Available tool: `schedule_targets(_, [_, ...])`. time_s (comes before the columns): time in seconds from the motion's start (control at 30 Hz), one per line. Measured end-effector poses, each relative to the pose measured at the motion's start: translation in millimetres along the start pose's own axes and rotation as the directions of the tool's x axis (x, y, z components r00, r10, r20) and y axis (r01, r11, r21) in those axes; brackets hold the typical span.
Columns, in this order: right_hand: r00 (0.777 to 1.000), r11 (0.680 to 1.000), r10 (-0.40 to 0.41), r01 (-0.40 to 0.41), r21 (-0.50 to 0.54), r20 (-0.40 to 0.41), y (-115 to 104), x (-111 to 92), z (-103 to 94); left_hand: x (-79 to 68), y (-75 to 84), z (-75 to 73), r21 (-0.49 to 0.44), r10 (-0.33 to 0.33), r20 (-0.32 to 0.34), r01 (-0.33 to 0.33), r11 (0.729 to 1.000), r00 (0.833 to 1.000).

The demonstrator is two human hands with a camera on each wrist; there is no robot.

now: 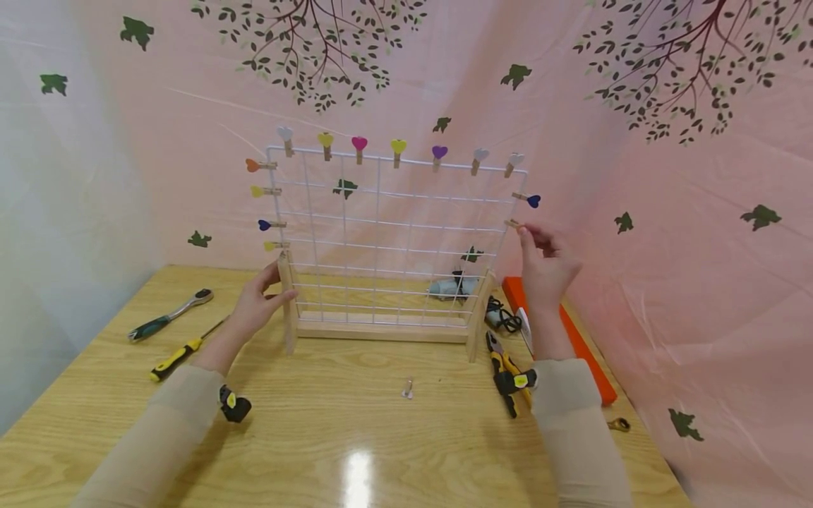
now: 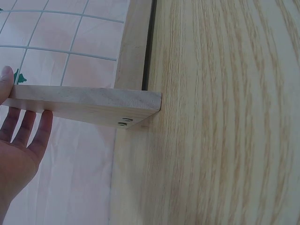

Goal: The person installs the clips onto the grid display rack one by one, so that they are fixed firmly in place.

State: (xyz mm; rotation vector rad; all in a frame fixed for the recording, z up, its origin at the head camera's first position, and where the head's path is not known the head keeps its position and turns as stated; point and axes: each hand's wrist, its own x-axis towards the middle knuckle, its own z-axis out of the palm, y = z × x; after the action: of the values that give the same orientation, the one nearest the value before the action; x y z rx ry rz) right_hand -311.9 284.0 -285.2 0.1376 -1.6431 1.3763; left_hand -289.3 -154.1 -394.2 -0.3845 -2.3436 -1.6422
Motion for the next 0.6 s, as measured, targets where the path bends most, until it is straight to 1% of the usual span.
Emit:
schedule_targets(0.13, [1.0, 0.999, 0.026, -0.027, 0.023, 0.015, 1.8, -0.6, 3.4, 3.6, -13.4, 0.5, 0.028, 0.006, -0.006, -0.005, 1.0, 1.0])
schedule_targets(0.23, [0.999, 0.999, 0.027, -0.028, 0.043, 0.023, -0.8, -2.1, 4.4, 4.7, -14.9, 0.6, 0.028, 0.007, -0.007, -0.007, 1.0, 1.0])
schedule_targets(0.27, [0.999, 0.999, 0.021, -0.022, 0.045, 0.025, -2.7, -2.8, 4.4, 4.7, -13.8, 0.6, 0.02, 0.007, -0.007, -0.007, 1.0, 1.0])
schedule_targets(0.4, [0.999, 0.999, 0.006, -0.008, 0.054, 0.047, -12.6, -6.4, 3.5, 0.5, 1.9, 0.7, 0.013, 0.014, -0.004, -0.014, 1.0, 1.0])
schedule_targets(0.5, [0.998, 0.999, 0.039, -0.04, 0.022, 0.059, -17.2, -8.4, 1.5, -3.5, 14.0, 0.4, 0.015, 0.012, 0.0, -0.012, 1.0, 1.0])
schedule_targets(0.6, [0.996, 0.997, 0.076, -0.075, -0.023, 0.053, -15.7, -8.3, -1.1, -5.0, 17.2, -0.3, 0.006, -0.005, 0.003, 0.005, 1.0, 1.0])
